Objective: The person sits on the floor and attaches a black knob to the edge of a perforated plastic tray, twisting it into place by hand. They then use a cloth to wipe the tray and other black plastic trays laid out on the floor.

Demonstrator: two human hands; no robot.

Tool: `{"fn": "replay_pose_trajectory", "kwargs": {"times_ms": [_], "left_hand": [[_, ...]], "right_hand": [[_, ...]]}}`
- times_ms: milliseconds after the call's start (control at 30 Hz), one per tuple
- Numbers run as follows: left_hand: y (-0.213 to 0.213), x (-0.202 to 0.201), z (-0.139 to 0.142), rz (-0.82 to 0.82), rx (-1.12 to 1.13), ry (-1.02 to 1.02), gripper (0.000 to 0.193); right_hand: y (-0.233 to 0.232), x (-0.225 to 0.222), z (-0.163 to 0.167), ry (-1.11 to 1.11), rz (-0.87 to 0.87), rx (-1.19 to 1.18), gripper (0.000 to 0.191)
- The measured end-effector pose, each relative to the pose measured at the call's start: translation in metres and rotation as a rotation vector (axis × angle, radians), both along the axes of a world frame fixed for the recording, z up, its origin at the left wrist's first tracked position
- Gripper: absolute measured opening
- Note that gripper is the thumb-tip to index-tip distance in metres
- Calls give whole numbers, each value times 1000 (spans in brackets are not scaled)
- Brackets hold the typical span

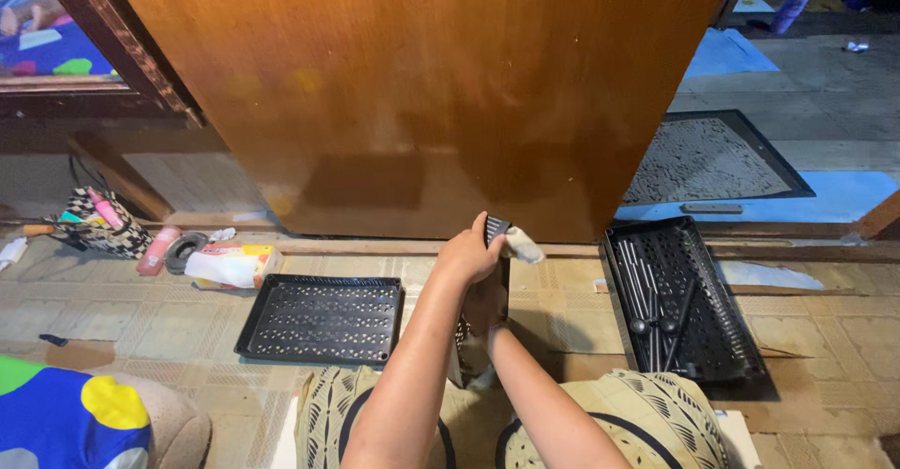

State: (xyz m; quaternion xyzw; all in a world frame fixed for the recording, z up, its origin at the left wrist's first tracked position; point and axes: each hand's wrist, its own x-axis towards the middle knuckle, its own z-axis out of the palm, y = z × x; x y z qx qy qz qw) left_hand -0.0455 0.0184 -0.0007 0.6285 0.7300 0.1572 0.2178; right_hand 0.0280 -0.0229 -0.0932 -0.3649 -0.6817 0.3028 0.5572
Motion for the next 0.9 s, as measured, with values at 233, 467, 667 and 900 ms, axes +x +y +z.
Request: {"fn": "replay_pose_trajectory", "kwargs": {"times_ms": [233,467,667,900], "left_hand": [[0,-11,-3,16,-1,-12,80],[1,-13,1,15,-32,17,79],[-10,-1,2,-32,39,-4,77],[-12,7,14,-1,18,2,77]], "right_hand": [[8,2,-19,-301,-139,-125,68],[-23,11,-37,-420,-204,-165,60],[-39,18,-34,-546,-194,-284,50],[-48,23,17,-586,129,-471,39]]}}
